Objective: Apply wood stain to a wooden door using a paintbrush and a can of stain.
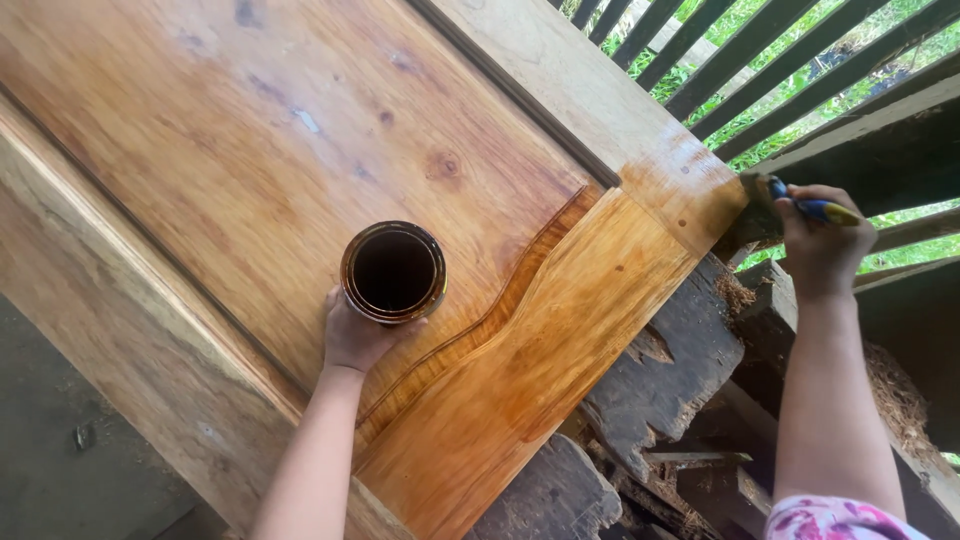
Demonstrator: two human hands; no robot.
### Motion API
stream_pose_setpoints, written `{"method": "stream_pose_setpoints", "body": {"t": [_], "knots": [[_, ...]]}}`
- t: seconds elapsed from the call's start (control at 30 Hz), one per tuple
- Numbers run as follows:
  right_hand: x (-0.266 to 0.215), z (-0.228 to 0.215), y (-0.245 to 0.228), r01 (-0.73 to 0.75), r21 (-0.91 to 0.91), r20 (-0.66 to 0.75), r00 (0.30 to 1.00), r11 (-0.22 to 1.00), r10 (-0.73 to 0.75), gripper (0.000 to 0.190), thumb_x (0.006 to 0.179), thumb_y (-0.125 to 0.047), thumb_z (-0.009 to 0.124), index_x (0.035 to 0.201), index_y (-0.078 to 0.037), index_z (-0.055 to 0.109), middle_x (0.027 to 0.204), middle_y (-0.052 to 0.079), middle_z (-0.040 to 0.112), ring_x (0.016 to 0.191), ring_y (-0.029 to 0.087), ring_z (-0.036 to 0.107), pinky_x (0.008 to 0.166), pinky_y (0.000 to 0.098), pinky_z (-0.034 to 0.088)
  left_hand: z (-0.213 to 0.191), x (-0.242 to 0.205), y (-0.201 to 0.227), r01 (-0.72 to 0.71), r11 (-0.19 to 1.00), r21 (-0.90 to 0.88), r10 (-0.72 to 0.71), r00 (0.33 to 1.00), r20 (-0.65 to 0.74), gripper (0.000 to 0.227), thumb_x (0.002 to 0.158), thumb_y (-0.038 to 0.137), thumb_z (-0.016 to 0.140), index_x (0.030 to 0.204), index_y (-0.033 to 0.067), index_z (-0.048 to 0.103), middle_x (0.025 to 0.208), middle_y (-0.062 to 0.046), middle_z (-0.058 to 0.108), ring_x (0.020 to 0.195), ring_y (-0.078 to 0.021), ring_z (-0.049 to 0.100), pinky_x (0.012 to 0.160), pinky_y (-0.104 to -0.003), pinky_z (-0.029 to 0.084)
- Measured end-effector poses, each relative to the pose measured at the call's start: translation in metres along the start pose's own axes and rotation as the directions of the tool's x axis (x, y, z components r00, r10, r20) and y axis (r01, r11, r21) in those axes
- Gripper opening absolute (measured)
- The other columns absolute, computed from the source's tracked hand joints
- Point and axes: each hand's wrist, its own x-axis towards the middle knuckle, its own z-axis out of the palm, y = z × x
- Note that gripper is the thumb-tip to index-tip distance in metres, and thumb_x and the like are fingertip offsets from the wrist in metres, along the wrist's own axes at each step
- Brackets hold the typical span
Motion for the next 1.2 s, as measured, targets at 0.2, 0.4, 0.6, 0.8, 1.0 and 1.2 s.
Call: {"method": "stream_pose_setpoints", "body": {"t": [0.2,0.4,0.6,0.8,1.0,1.2], "knots": [[-0.028,0.032,-0.038,-0.083,-0.049,0.066,0.994,0.995,0.086,0.017,0.102,-0.009,0.084,0.115,-0.009,0.074,0.114,0.012,0.076,0.101,0.021,0.076,0.086,0.0329,0.066,-0.001,0.0,-0.001,-0.009,0.999,0.051,0.007,0.999,0.042,0.106,0.063,0.082,0.072,0.143,0.0156,0.053,0.135,-0.01,0.063,0.125,-0.0317,0.057,0.106,-0.049,0.039],[-0.124,0.033,-0.141,0.257,0.108,0.136,0.953,0.96,-0.27,0.017,0.089,-0.001,0.078,0.102,-0.01,0.072,0.105,0.01,0.076,0.099,0.022,0.076,0.09,0.0366,0.064,0.0,-0.001,-0.002,-0.033,0.999,0.015,0.033,0.999,0.016,0.097,0.066,0.08,0.075,0.139,0.0184,0.059,0.133,-0.007,0.066,0.129,-0.0289,0.056,0.112,-0.049,0.037],[-0.185,0.006,-0.26,0.156,0.076,0.36,0.917,0.985,-0.173,0.02,0.075,0.0,0.081,0.091,-0.008,0.071,0.104,0.012,0.076,0.088,0.024,0.075,0.074,0.0329,0.061,0.0,-0.003,-0.004,-0.098,0.995,-0.027,0.096,0.993,-0.071,0.099,0.068,0.076,0.078,0.143,0.0158,0.058,0.139,-0.01,0.063,0.132,-0.0302,0.054,0.111,-0.05,0.037],[-0.233,0.024,-0.244,-0.39,0.521,0.378,0.903,0.759,0.205,0.022,0.089,-0.005,0.078,0.103,-0.007,0.062,0.108,0.009,0.074,0.1,0.017,0.074,0.088,0.0328,0.063,-0.004,0.0,0.0,-0.04,0.998,-0.054,0.039,0.999,-0.03,0.097,0.065,0.077,0.08,0.138,0.0153,0.06,0.133,-0.009,0.065,0.127,-0.0303,0.056,0.111,-0.05,0.038],[-0.172,0.038,-0.138,-0.254,0.33,0.178,0.963,0.909,0.204,0.012,0.099,-0.011,0.077,0.104,-0.008,0.066,0.104,0.011,0.073,0.092,0.019,0.072,0.084,0.0296,0.065,-0.002,-0.001,-0.003,-0.042,0.998,-0.039,0.041,0.999,-0.012,0.094,0.066,0.077,0.079,0.136,0.0165,0.062,0.132,-0.008,0.066,0.126,-0.0295,0.056,0.112,-0.05,0.039],[-0.091,0.02,-0.063,-0.066,0.01,-0.059,0.996,0.998,0.067,0.013,0.112,-0.009,0.075,0.116,-0.004,0.064,0.119,0.013,0.072,0.107,0.025,0.076,0.093,0.0329,0.063,-0.002,0.001,-0.003,-0.09,0.996,-0.02,0.09,0.996,-0.024,0.097,0.067,0.076,0.08,0.14,0.0151,0.058,0.134,-0.009,0.065,0.127,-0.0313,0.056,0.108,-0.052,0.039]]}}
